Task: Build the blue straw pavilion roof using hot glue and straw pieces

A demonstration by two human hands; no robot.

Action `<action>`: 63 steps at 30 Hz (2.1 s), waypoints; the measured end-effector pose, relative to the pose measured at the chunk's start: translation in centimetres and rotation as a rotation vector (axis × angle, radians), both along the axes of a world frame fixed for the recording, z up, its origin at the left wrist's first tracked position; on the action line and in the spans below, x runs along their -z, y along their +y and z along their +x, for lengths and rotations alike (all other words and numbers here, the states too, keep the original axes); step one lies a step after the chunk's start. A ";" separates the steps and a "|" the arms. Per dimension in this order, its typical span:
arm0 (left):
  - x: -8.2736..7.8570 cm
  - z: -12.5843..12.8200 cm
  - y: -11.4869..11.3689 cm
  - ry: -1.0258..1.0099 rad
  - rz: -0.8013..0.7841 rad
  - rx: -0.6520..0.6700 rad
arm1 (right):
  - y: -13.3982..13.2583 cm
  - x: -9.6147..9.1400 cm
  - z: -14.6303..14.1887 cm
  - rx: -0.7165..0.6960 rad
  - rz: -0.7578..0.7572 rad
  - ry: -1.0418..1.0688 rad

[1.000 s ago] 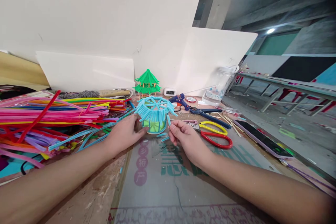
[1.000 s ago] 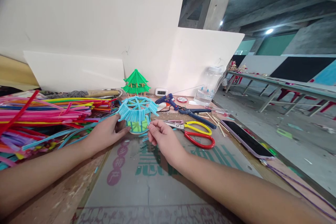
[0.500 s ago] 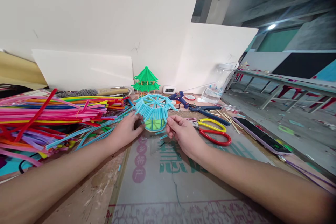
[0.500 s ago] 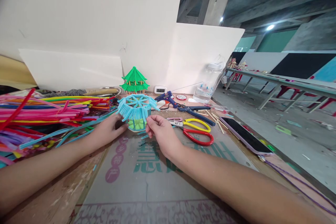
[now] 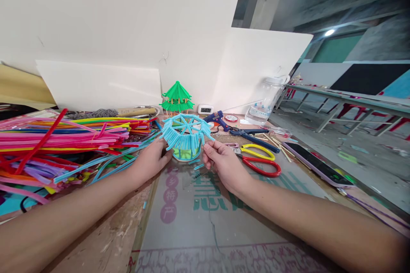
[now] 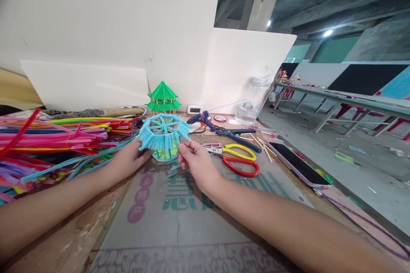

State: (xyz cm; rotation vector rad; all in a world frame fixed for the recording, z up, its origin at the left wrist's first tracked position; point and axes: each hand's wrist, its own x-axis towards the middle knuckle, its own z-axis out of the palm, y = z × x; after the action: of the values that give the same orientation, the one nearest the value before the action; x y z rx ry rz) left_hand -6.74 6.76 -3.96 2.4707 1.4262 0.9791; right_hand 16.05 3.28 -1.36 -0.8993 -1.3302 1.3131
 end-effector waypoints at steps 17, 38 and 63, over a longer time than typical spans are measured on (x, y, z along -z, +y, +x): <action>-0.1 -0.1 -0.1 0.029 0.056 0.051 | -0.1 -0.3 -0.1 -0.032 0.018 -0.023; -0.8 0.2 -0.6 0.022 0.048 0.072 | -0.3 -0.5 -0.1 -0.059 0.013 -0.034; -0.4 -0.3 -0.7 0.089 0.112 0.108 | -1.0 -6.2 3.4 0.080 1.086 -0.953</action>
State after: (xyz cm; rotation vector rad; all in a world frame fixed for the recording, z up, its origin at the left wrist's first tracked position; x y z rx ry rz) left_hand -7.02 6.05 -3.58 2.6726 1.2788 0.9639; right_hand 19.46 2.23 4.87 -0.7391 -2.3174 -0.1223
